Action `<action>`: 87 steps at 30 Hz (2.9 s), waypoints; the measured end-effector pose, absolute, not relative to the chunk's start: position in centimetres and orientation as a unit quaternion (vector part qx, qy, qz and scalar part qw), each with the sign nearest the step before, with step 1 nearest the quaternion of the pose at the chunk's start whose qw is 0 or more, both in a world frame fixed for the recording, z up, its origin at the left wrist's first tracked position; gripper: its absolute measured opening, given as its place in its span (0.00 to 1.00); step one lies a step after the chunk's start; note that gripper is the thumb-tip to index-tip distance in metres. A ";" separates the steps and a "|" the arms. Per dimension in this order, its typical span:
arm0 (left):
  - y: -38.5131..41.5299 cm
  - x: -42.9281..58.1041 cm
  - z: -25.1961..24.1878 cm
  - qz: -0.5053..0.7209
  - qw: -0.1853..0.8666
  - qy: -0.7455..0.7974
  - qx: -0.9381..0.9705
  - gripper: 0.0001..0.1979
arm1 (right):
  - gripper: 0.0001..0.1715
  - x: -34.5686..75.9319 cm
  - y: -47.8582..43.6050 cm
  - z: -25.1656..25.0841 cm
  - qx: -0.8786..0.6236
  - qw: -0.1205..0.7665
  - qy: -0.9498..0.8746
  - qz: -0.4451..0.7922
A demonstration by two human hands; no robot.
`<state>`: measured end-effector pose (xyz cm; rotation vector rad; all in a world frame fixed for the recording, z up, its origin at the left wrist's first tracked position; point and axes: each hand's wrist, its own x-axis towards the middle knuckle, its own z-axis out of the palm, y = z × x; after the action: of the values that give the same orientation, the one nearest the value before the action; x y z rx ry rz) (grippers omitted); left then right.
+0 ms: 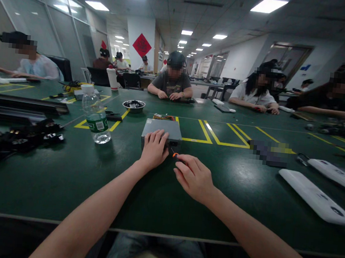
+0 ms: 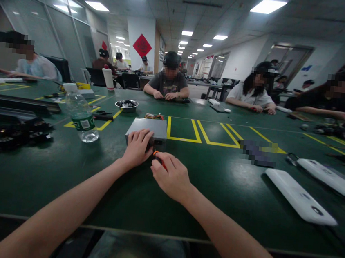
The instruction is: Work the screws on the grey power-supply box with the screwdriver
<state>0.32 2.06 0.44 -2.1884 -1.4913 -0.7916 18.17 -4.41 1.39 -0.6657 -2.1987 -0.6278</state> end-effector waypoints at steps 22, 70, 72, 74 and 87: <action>2.3 0.2 0.1 -0.289 0.195 -0.523 -0.778 0.24 | 0.15 18.2 -4.6 1.1 -0.271 0.350 -0.858 -0.261; 2.2 0.2 0.2 -0.288 0.189 -0.525 -0.778 0.25 | 0.12 18.3 -4.8 1.6 -0.303 0.362 -0.847 -0.245; 2.2 0.2 0.1 -0.289 0.189 -0.524 -0.778 0.25 | 0.12 18.2 -4.8 1.8 -0.300 0.365 -0.850 -0.231; 2.3 0.2 0.1 -0.291 0.187 -0.525 -0.777 0.25 | 0.13 18.1 -4.9 1.8 -0.294 0.362 -0.856 -0.223; 2.4 0.4 0.1 -0.300 0.185 -0.532 -0.770 0.22 | 0.11 18.6 -4.5 1.8 -0.311 0.380 -0.844 -0.216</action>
<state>0.41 2.44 0.08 -2.1696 -1.4989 -0.8441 18.61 -4.52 1.84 -0.7940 -2.1543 -0.5526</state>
